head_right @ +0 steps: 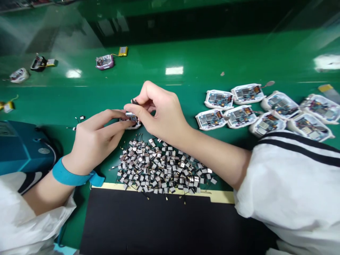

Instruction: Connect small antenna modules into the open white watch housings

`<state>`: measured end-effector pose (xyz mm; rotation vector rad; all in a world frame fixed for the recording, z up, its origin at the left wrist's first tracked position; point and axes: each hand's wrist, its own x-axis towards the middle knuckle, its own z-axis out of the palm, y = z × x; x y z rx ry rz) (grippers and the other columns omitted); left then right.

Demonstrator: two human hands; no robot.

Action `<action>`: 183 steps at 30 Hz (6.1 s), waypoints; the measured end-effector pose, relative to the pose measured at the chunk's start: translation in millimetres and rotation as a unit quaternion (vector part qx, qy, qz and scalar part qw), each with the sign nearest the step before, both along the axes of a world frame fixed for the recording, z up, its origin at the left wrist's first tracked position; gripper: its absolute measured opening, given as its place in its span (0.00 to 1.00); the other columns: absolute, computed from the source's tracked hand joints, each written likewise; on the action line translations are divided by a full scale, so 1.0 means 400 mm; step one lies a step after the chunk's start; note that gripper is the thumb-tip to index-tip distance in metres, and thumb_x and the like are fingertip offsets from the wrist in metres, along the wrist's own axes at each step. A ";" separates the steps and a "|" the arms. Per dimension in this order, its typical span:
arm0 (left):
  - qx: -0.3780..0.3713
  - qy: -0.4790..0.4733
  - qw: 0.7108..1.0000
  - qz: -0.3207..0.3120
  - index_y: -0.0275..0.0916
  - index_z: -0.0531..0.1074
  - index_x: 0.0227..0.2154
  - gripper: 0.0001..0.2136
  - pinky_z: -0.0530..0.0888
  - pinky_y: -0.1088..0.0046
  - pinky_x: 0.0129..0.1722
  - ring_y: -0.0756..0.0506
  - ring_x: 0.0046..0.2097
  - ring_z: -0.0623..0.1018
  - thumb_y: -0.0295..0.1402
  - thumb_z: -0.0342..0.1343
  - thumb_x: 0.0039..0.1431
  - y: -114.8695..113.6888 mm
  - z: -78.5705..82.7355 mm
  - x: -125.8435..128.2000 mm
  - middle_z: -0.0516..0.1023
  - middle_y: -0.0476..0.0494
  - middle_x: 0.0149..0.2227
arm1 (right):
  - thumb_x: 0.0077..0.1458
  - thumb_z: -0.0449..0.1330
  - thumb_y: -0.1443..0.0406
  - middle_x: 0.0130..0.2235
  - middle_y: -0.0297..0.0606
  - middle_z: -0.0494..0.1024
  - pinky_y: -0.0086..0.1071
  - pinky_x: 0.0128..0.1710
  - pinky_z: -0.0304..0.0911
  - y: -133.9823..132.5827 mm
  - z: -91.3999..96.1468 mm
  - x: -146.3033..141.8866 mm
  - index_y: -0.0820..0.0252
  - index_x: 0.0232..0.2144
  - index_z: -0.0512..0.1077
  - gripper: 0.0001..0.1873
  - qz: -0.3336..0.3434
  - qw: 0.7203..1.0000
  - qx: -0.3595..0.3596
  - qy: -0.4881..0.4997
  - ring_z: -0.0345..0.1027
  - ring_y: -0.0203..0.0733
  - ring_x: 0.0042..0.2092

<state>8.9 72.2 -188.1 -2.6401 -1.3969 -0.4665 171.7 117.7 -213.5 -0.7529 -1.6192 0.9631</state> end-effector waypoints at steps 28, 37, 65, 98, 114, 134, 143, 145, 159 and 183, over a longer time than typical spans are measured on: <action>-0.001 0.021 1.000 0.003 0.45 0.68 0.35 0.10 0.72 0.73 0.36 0.50 0.40 0.72 0.29 0.42 0.59 -0.003 0.002 -0.001 0.72 0.50 0.38 | 0.47 0.59 0.62 0.24 0.28 0.60 0.22 0.22 0.59 0.008 0.006 0.000 0.59 0.20 0.52 0.18 0.014 0.999 -0.014 -0.034 0.59 0.26 0.22; 0.003 -0.020 1.000 -0.011 0.45 0.70 0.34 0.09 0.72 0.70 0.34 0.46 0.38 0.73 0.30 0.44 0.58 0.001 -0.005 -0.003 0.72 0.49 0.37 | 0.48 0.57 0.65 0.24 0.27 0.58 0.21 0.23 0.58 0.006 0.008 0.001 0.60 0.20 0.51 0.16 0.009 0.999 -0.004 -0.046 0.59 0.25 0.23; -0.008 -0.007 1.000 -0.019 0.44 0.69 0.36 0.09 0.72 0.71 0.36 0.48 0.40 0.73 0.30 0.44 0.58 -0.003 0.000 -0.003 0.72 0.49 0.38 | 0.48 0.56 0.66 0.23 0.29 0.55 0.23 0.21 0.57 0.008 0.009 -0.001 0.58 0.20 0.51 0.15 0.018 1.000 0.014 -0.020 0.58 0.28 0.23; 0.020 0.003 1.000 -0.014 0.47 0.69 0.35 0.10 0.73 0.72 0.34 0.48 0.39 0.74 0.31 0.43 0.59 -0.002 -0.005 -0.005 0.72 0.51 0.37 | 0.47 0.59 0.63 0.23 0.28 0.59 0.25 0.21 0.58 0.004 0.004 -0.001 0.58 0.20 0.52 0.17 0.020 0.999 -0.035 0.001 0.58 0.29 0.23; -0.007 -0.022 1.000 -0.020 0.48 0.69 0.35 0.10 0.74 0.69 0.34 0.46 0.40 0.74 0.31 0.44 0.58 -0.001 -0.003 -0.008 0.72 0.50 0.38 | 0.46 0.60 0.59 0.23 0.29 0.60 0.24 0.22 0.58 0.007 0.002 -0.004 0.59 0.20 0.52 0.19 0.004 0.999 -0.040 -0.018 0.57 0.28 0.23; -0.001 -0.027 1.000 -0.014 0.49 0.70 0.33 0.10 0.74 0.70 0.34 0.47 0.39 0.74 0.30 0.45 0.58 -0.002 -0.003 -0.004 0.72 0.52 0.37 | 0.48 0.58 0.62 0.23 0.27 0.58 0.21 0.22 0.56 0.006 0.005 -0.003 0.60 0.20 0.51 0.18 0.003 0.999 -0.027 -0.023 0.58 0.25 0.23; -0.008 -0.034 0.999 -0.010 0.47 0.69 0.35 0.09 0.73 0.69 0.36 0.48 0.39 0.74 0.29 0.45 0.57 -0.003 -0.005 -0.004 0.72 0.51 0.38 | 0.49 0.55 0.64 0.24 0.29 0.56 0.23 0.22 0.58 0.004 0.006 -0.002 0.59 0.20 0.50 0.16 0.014 1.000 -0.016 -0.006 0.59 0.28 0.23; -0.009 -0.035 0.999 -0.006 0.48 0.69 0.36 0.09 0.73 0.70 0.35 0.48 0.39 0.74 0.30 0.45 0.57 -0.003 -0.005 -0.005 0.72 0.52 0.38 | 0.49 0.55 0.64 0.24 0.29 0.57 0.23 0.22 0.59 0.002 0.007 -0.001 0.59 0.20 0.50 0.16 0.014 1.000 -0.018 -0.006 0.59 0.28 0.23; -0.024 -0.034 0.999 -0.001 0.45 0.71 0.34 0.09 0.72 0.72 0.38 0.48 0.40 0.73 0.29 0.46 0.57 -0.005 -0.001 -0.001 0.72 0.51 0.38 | 0.45 0.59 0.67 0.22 0.30 0.56 0.24 0.20 0.58 0.014 0.001 -0.003 0.58 0.18 0.50 0.18 0.016 1.000 0.018 0.011 0.58 0.29 0.22; -0.022 -0.015 1.000 0.001 0.46 0.71 0.35 0.09 0.70 0.74 0.36 0.50 0.38 0.72 0.30 0.46 0.57 -0.006 0.003 0.002 0.72 0.51 0.38 | 0.44 0.59 0.71 0.22 0.29 0.56 0.25 0.19 0.57 0.018 0.003 -0.007 0.57 0.18 0.50 0.19 0.006 1.000 0.021 0.012 0.56 0.29 0.22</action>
